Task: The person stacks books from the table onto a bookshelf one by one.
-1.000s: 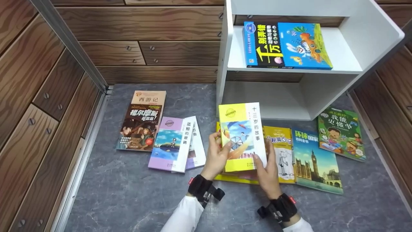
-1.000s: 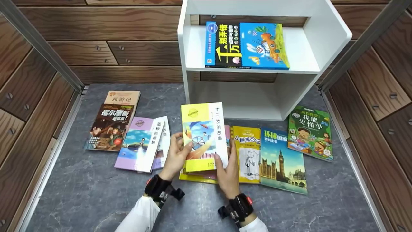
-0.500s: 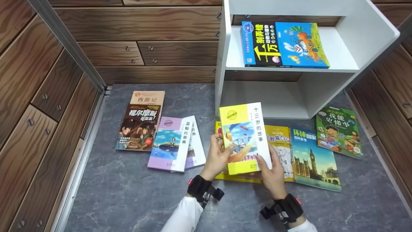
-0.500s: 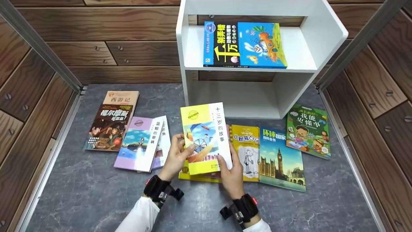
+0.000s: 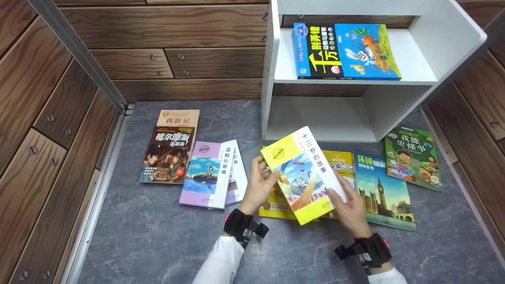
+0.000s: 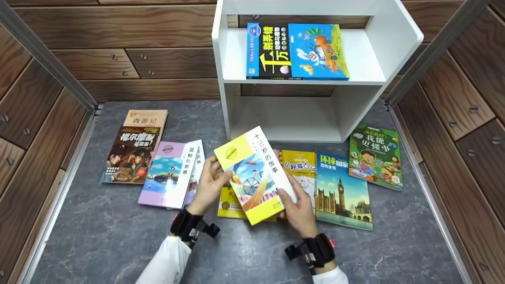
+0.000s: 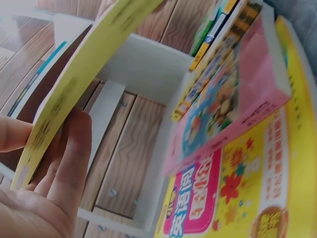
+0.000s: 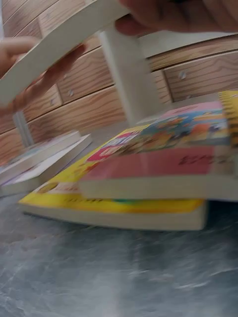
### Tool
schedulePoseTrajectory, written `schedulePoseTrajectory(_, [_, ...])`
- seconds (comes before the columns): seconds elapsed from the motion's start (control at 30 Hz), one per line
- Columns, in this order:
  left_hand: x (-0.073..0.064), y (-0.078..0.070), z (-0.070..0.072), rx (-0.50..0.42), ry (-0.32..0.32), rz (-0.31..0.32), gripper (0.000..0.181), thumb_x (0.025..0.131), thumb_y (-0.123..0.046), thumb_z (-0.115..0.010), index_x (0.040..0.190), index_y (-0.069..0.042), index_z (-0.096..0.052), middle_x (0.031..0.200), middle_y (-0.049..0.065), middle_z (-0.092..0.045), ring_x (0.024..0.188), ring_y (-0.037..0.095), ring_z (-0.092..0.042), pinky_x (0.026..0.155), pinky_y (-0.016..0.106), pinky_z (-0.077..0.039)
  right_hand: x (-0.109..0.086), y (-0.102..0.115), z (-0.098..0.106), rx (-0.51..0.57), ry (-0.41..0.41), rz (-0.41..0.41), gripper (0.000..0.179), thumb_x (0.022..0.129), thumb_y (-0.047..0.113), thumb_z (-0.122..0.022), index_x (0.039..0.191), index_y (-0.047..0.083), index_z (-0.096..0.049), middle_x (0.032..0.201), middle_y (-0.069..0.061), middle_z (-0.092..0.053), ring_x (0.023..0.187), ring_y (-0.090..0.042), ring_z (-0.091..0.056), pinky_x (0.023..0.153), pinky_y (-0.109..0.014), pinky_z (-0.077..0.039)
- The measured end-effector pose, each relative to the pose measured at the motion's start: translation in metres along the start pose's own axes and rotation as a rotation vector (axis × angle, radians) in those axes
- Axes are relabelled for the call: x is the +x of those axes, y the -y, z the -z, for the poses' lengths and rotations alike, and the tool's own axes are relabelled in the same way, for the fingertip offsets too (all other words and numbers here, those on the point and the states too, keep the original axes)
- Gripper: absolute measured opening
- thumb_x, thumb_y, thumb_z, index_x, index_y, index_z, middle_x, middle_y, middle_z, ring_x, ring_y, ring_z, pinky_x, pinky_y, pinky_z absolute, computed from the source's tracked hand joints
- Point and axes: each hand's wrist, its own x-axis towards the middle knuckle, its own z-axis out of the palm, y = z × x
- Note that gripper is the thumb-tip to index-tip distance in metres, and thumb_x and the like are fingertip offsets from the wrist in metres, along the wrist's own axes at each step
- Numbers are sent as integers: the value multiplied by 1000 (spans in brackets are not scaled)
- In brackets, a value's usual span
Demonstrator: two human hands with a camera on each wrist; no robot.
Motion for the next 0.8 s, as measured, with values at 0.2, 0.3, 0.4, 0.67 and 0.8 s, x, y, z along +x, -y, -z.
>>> schedulePoseTrajectory(0.2, [3, -4, 11, 74, -12, -47, 45, 101, 0, -58, 142, 7, -40, 141, 28, -54, 109, 28, -64, 81, 27, -59, -4, 3, 24, -31, 48, -57, 52, 101, -5, -61, 151, 1, -51, 93, -10, -73, 53, -19, -63, 36, -30, -49])
schedulePoseTrajectory(0.3, [4, -3, 13, 156, 53, -68, 43, 100, -4, -62, 140, 6, -48, 135, 27, -60, 114, 31, -63, 84, 29, -59, -5, 4, 32, -63, 69, -72, 50, 100, -6, -62, 149, 1, -55, 90, -11, -72, 53, -18, -62, 36, -30, -48])
schedulePoseTrajectory(0.4, [3, 0, 16, 212, 133, -74, 49, 102, -8, -63, 147, 2, -49, 132, 25, -65, 105, 30, -68, 80, 32, -62, -3, 3, 35, -57, 55, -100, 47, 99, -5, -64, 146, 1, -58, 87, -12, -72, 54, -18, -63, 37, -29, -48])
schedulePoseTrajectory(0.67, [-4, 3, 15, 240, 238, -42, 65, 106, -8, -55, 164, -6, -27, 167, 16, -34, 115, 25, -61, 88, 26, -56, 3, -1, 32, 37, -64, -191, 50, 100, 6, -69, 147, 1, -55, 106, -7, -70, 74, -22, -74, 57, -39, -63])
schedulePoseTrajectory(0.8, [-5, 4, 11, 224, 233, -30, 68, 106, -7, -52, 166, -10, -21, 173, 9, -20, 142, 28, -45, 101, 24, -48, 8, -2, 28, 50, -121, -205, 58, 100, 8, -70, 153, 4, -49, 128, -6, -61, 82, -15, -73, 66, -32, -64])
